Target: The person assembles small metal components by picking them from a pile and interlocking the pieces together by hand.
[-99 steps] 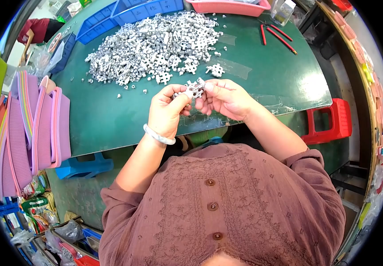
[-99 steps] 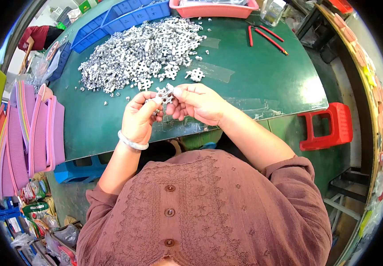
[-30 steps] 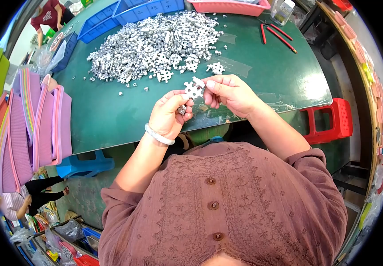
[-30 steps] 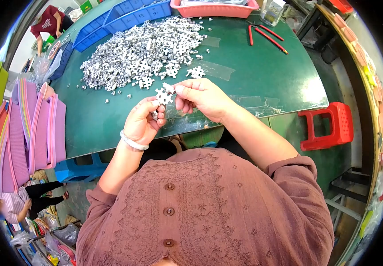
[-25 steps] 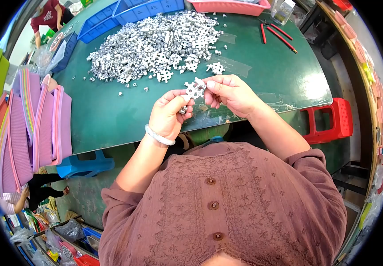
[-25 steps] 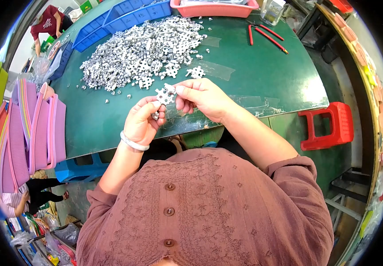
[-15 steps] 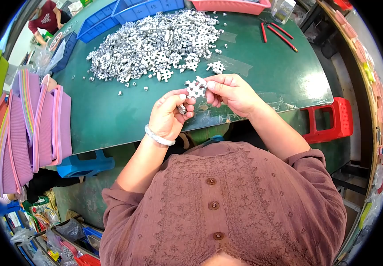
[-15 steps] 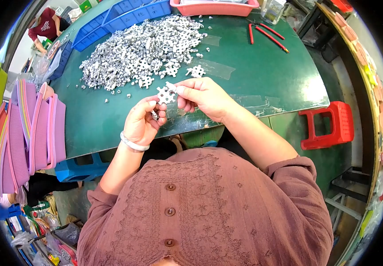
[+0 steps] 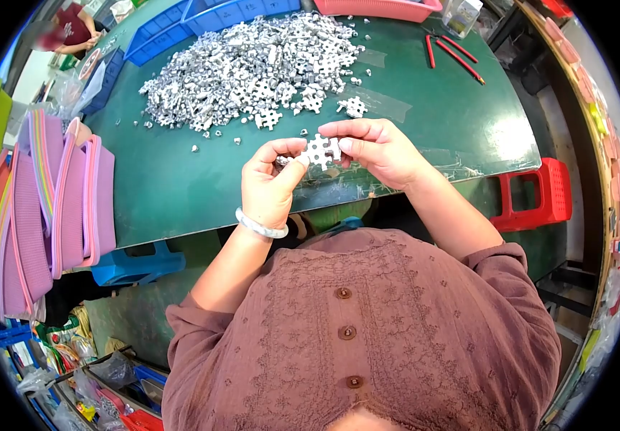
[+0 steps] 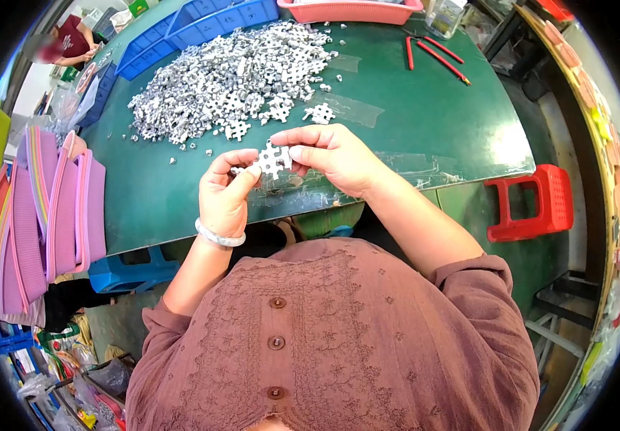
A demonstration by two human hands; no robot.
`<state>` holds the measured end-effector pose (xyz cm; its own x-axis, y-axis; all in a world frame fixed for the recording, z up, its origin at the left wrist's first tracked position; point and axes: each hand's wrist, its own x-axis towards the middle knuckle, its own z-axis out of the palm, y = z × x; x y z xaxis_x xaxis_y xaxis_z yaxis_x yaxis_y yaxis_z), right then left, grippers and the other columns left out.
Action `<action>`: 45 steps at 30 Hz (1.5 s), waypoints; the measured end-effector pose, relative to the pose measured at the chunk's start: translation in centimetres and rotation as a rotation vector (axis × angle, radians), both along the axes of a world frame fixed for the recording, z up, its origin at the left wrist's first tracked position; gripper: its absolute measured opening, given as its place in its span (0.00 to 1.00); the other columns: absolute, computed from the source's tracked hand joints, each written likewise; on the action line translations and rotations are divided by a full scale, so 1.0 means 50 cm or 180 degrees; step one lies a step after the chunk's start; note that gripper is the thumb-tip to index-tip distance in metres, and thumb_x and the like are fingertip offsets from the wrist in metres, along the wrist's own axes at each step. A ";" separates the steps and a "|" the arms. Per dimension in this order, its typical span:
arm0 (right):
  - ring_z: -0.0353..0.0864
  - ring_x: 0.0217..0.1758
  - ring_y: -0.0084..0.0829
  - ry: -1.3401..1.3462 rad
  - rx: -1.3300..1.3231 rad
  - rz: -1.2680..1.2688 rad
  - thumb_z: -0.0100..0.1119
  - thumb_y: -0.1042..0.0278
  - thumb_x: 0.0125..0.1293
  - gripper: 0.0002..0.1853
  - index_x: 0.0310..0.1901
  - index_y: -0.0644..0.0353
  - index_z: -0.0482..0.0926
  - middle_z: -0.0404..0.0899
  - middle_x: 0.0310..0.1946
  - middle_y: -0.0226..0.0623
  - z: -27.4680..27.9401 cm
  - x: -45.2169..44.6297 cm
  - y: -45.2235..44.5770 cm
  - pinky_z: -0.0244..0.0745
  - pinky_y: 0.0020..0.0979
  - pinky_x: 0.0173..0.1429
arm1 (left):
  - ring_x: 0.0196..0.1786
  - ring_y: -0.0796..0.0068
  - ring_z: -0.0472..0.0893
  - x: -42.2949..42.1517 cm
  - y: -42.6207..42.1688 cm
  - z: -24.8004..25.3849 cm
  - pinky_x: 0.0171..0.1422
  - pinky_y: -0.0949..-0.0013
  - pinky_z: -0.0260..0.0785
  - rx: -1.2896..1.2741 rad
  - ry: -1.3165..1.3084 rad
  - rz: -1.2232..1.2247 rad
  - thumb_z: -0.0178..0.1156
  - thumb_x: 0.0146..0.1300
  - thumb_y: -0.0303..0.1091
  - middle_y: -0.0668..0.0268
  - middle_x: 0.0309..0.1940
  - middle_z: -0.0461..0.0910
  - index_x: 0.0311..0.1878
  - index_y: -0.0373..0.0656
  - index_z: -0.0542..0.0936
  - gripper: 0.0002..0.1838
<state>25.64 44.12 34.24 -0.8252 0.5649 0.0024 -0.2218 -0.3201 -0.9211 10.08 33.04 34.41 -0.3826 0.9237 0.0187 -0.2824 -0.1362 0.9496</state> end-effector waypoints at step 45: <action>0.71 0.49 0.41 -0.2651 0.4230 -0.1041 0.61 0.67 0.51 0.17 0.44 0.61 0.76 0.72 0.41 0.41 -0.030 0.009 0.128 0.67 0.37 0.52 | 0.34 0.67 0.76 -0.023 0.010 -0.031 0.30 0.69 0.69 -0.0923 -0.2260 -0.0618 0.55 0.62 0.38 0.59 0.35 0.77 0.36 0.39 0.74 0.11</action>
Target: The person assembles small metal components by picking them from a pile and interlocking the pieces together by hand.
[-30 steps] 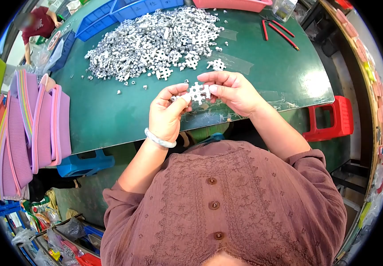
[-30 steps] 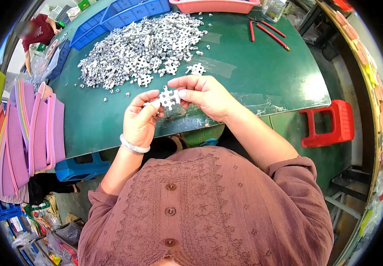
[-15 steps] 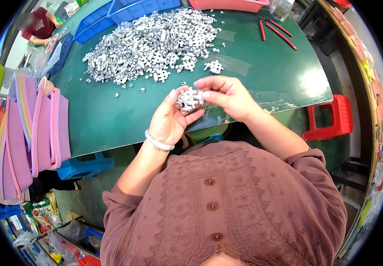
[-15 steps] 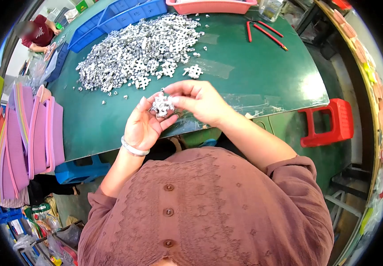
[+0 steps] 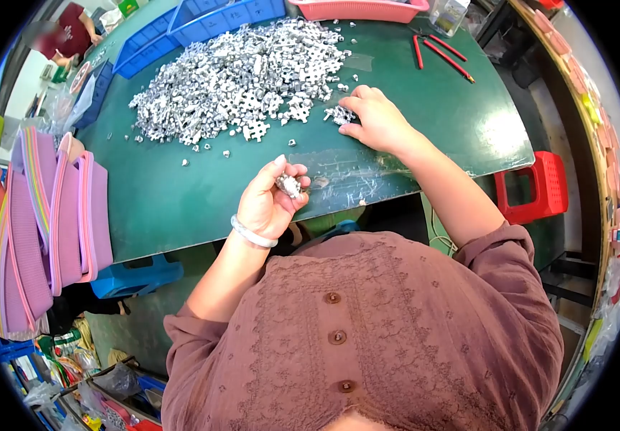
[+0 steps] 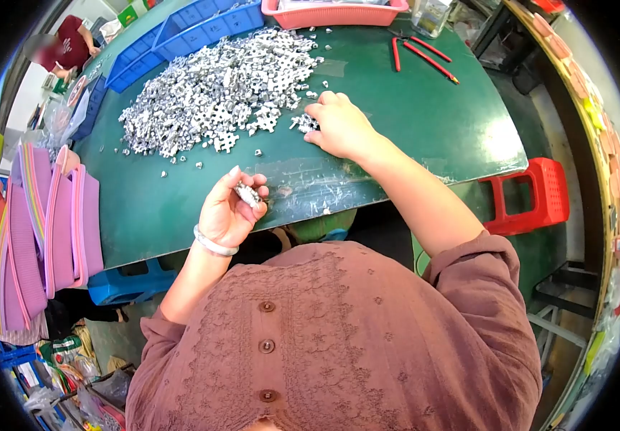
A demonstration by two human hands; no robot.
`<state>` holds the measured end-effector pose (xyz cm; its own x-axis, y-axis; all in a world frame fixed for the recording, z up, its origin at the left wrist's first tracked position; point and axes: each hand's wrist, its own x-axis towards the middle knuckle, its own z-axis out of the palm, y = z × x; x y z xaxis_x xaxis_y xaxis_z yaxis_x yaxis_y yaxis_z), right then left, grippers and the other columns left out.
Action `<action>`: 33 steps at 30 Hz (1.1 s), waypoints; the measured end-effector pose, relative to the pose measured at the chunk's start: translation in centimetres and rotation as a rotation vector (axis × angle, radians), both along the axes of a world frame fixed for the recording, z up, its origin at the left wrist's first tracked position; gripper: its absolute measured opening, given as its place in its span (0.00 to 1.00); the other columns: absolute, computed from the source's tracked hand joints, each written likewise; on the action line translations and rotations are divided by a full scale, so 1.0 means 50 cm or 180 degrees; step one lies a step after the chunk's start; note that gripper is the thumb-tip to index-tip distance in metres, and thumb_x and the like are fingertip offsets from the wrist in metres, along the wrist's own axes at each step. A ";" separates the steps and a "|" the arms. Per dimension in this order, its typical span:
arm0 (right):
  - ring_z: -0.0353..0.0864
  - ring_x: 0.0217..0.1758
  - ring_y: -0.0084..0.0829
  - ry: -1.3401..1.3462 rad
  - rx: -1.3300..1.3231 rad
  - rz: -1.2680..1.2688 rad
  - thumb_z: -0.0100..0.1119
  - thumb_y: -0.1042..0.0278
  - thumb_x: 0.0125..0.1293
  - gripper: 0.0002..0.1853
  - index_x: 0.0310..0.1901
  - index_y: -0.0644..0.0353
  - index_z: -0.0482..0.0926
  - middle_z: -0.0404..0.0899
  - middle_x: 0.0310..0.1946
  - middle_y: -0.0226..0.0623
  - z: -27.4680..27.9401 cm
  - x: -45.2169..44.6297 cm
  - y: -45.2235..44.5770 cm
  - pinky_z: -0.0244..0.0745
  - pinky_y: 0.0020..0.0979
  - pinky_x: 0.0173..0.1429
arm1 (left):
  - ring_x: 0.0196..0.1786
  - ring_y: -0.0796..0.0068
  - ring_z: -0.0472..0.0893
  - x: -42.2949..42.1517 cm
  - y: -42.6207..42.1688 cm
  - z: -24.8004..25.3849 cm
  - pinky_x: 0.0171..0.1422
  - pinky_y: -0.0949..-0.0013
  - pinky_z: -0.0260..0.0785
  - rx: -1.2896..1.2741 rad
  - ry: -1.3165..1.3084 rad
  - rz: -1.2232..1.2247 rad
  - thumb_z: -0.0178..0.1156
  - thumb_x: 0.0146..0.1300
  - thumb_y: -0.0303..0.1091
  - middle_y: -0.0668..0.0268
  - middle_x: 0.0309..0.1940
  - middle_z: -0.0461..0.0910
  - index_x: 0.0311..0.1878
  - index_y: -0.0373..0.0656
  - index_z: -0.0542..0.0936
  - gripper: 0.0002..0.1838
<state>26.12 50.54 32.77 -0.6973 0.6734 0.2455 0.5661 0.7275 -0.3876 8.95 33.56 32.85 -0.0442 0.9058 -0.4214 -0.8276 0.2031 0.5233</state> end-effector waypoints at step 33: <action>0.72 0.28 0.15 0.1865 -0.3675 0.0440 0.51 0.66 0.65 0.13 0.48 0.63 0.76 0.75 0.30 0.25 0.023 -0.004 -0.069 0.68 0.17 0.33 | 0.28 0.85 0.69 -0.012 0.105 0.012 0.29 0.81 0.61 0.0298 0.2931 0.0324 0.58 0.60 0.32 0.71 0.30 0.77 0.42 0.42 0.78 0.09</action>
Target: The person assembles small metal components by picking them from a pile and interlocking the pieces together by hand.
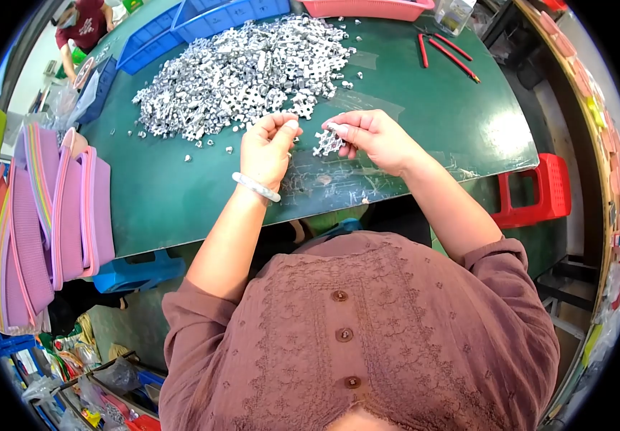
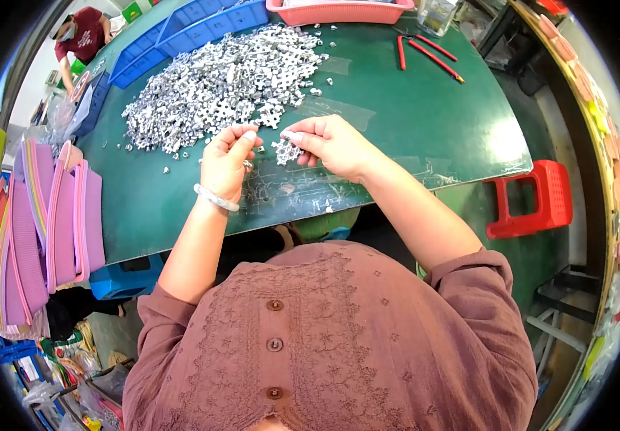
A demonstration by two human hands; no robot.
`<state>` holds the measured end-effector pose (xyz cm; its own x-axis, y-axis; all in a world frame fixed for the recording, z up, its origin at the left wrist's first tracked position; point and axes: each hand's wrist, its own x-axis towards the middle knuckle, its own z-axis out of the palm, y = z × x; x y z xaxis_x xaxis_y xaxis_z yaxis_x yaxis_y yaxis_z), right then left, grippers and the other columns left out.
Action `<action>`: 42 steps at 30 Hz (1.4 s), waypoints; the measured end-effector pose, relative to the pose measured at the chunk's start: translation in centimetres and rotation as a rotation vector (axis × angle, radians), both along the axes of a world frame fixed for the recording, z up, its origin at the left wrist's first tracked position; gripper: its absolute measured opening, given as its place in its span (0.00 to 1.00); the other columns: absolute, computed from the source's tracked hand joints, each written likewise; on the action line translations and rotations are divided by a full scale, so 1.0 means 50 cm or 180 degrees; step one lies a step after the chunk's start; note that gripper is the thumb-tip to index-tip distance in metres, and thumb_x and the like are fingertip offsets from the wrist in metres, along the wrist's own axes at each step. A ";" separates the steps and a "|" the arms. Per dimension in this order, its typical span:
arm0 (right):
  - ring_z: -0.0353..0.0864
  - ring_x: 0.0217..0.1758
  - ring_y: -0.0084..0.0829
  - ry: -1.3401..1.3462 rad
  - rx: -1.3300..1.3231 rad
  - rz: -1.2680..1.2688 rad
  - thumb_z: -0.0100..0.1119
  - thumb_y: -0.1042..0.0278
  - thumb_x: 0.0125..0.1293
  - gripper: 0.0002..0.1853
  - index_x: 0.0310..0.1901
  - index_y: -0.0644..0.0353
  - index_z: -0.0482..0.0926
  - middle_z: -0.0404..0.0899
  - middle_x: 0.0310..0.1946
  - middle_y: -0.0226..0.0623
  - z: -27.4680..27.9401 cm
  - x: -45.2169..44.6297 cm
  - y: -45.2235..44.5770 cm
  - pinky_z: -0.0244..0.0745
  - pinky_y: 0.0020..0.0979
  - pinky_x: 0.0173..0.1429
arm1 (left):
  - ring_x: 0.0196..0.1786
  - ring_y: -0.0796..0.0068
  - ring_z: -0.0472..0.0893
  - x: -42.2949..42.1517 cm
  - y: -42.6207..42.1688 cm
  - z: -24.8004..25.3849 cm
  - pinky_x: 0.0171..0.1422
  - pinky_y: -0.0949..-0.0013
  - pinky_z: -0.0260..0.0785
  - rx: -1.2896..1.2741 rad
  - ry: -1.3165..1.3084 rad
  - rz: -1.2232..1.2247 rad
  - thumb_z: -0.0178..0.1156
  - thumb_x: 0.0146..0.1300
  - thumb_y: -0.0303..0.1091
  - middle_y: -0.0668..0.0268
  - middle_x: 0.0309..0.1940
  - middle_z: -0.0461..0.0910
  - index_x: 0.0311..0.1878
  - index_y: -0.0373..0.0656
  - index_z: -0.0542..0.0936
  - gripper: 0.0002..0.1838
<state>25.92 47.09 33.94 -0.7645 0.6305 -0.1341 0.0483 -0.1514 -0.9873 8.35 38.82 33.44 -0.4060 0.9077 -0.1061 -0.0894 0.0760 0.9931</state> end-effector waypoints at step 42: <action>0.76 0.37 0.24 0.1049 -0.0190 0.0378 0.54 0.75 0.61 0.17 0.53 0.67 0.70 0.77 0.37 0.36 0.048 0.017 -0.041 0.73 0.25 0.44 | 0.26 0.82 0.72 0.037 -0.073 0.037 0.24 0.77 0.63 -0.0350 -0.2447 -0.0748 0.55 0.61 0.31 0.69 0.26 0.74 0.38 0.43 0.73 0.05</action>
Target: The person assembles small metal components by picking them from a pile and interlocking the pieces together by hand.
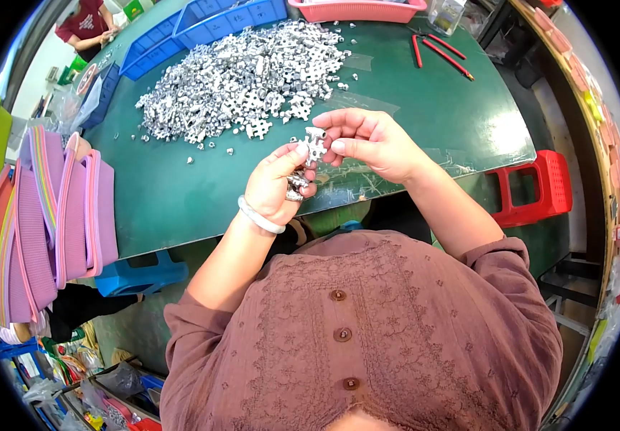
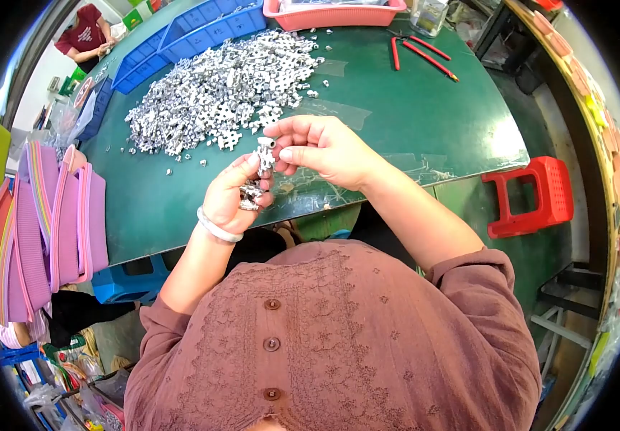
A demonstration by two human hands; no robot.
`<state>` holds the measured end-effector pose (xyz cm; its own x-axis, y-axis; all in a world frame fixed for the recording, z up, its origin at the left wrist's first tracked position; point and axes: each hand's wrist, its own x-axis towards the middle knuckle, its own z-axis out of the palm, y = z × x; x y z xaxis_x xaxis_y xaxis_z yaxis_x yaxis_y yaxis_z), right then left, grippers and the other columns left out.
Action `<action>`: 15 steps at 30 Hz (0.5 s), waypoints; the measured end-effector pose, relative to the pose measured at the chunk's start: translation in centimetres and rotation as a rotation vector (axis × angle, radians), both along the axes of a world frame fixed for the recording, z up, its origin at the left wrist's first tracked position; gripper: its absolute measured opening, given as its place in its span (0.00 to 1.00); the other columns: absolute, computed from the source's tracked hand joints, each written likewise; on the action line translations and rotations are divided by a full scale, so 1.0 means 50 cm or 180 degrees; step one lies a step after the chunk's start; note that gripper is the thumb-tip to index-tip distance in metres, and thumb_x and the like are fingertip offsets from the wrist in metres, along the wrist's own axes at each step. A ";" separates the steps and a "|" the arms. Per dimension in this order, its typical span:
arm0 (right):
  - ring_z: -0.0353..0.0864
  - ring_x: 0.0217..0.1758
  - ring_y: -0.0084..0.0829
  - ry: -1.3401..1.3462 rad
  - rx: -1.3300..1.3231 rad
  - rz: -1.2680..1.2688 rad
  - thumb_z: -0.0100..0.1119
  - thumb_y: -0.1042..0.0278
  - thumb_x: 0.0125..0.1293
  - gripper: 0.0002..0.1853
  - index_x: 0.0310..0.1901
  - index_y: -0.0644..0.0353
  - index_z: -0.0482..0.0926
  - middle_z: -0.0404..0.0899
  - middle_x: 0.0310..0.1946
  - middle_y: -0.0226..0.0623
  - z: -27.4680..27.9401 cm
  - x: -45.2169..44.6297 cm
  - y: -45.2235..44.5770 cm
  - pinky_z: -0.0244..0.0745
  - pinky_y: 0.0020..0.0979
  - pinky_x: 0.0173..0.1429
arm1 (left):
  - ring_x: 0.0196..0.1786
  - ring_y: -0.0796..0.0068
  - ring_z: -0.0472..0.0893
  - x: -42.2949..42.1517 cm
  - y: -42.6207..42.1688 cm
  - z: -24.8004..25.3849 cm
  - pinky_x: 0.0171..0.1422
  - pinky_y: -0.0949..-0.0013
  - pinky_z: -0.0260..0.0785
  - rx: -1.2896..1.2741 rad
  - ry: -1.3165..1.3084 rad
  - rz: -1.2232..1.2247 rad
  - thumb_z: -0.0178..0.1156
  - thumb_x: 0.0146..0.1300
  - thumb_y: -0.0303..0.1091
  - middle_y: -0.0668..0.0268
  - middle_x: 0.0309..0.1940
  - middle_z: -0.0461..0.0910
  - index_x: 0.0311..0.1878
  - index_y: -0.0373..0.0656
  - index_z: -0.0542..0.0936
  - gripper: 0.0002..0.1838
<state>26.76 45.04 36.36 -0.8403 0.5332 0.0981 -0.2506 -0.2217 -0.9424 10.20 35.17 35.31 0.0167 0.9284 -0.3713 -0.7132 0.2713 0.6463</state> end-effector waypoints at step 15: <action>0.75 0.39 0.19 -0.0074 0.1103 -0.0506 0.58 0.75 0.58 0.09 0.41 0.65 0.78 0.79 0.35 0.31 -0.011 -0.009 0.003 0.71 0.23 0.46 | 0.28 0.75 0.67 0.001 -0.005 -0.019 0.26 0.75 0.60 -0.0149 -0.0766 -0.0913 0.46 0.62 0.40 0.66 0.26 0.68 0.37 0.40 0.71 0.13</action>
<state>26.31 45.20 35.81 -0.7538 0.5957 0.2774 -0.2341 0.1510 -0.9604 10.23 34.92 34.35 0.3657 0.8554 -0.3669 -0.7339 0.5074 0.4515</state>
